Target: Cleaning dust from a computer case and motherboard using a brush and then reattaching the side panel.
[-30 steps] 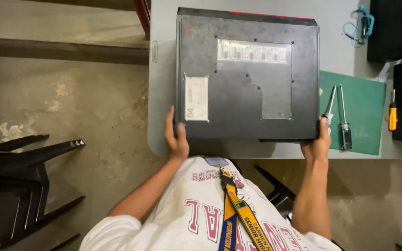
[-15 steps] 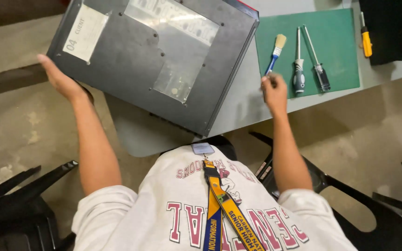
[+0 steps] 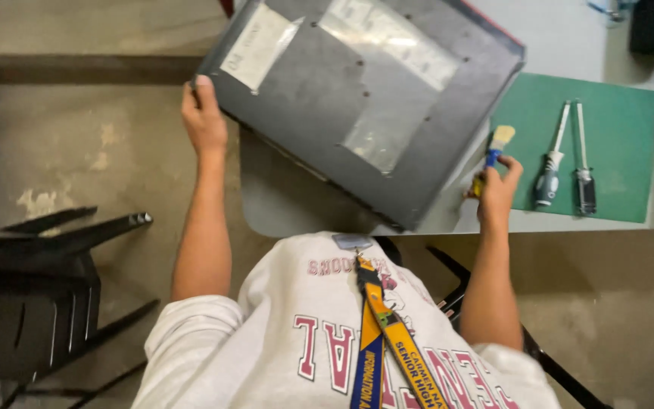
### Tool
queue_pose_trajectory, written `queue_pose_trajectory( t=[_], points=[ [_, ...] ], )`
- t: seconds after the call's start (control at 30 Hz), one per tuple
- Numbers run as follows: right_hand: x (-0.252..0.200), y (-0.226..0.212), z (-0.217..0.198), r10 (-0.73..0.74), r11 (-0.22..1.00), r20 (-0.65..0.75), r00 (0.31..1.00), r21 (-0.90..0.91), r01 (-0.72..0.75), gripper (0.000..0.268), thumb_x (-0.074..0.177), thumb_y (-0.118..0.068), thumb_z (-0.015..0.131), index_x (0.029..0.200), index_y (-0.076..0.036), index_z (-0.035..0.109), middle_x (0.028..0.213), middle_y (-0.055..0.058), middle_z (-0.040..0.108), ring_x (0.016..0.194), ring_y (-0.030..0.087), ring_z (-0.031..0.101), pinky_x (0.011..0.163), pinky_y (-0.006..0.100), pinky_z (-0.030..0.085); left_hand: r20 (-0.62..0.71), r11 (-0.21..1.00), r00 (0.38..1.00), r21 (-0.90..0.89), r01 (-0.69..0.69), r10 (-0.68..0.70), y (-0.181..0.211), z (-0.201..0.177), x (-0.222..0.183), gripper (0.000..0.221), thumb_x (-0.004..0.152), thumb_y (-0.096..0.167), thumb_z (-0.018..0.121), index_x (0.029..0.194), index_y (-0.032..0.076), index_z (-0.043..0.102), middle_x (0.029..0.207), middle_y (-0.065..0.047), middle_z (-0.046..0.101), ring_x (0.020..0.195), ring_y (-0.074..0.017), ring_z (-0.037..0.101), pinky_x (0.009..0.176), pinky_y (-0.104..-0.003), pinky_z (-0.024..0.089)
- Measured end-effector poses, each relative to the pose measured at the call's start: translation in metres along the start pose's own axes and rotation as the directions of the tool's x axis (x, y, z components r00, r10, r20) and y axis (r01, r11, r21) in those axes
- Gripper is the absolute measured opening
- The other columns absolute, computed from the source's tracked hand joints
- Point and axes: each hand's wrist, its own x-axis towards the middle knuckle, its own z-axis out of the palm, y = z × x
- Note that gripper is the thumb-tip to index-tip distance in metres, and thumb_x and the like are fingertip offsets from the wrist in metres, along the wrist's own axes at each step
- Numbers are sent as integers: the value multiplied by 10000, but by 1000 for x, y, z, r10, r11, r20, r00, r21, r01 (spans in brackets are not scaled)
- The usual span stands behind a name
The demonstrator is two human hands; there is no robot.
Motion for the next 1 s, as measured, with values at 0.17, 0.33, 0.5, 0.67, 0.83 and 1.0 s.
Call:
queue_pose_trajectory(
  t=[0.17,0.33,0.5,0.67,0.83,1.0],
  points=[
    [-101,-15,7,256,606,-69,964,788,-105,282,953,-173,638,1225,-248,618,917,117,743,755,224,754,653,313,632,28,944,990,297,-142,140,50,-14,-70,575,1105,672,552,1231,150,758,1166,-168,811,1150,-393,758,1012,-534,579],
    [-93,-42,16,60,553,-184,981,825,120,309,1050,-430,674,1269,-212,660,1215,106,736,1140,250,724,1024,429,635,34,905,994,412,-106,101,62,-11,-131,675,1111,647,527,1342,36,698,1233,-288,768,1157,-473,746,1019,-584,571],
    [-38,-81,-20,-268,616,-241,933,702,358,150,1131,-386,613,1215,-263,596,1185,50,741,1109,177,706,1098,409,628,143,854,987,502,-140,78,71,-18,-210,750,1078,634,613,1422,-31,656,1231,-348,752,1125,-518,745,987,-649,559],
    [-82,-90,-90,-478,582,-463,746,469,664,435,1113,-563,571,1030,-137,600,778,82,648,711,270,683,773,483,679,413,867,907,478,-138,-84,102,-30,-275,575,990,702,582,966,134,494,919,-92,663,878,-358,641,784,-523,476],
    [-208,3,-27,-339,782,-260,904,457,424,245,1168,-323,530,1248,-119,640,1072,110,662,967,270,662,904,431,536,528,846,809,528,-73,-260,131,-24,-306,800,1001,731,572,1312,9,426,1315,-232,557,1223,-413,575,1043,-553,438],
    [-297,1,41,-74,991,299,951,125,38,214,901,-205,808,1100,-266,859,1102,-23,827,1105,183,761,1078,344,529,620,844,704,534,-54,-347,149,-22,-309,1119,1045,732,584,1659,-152,279,1685,-426,339,1588,-485,386,1328,-569,301]
  ],
)
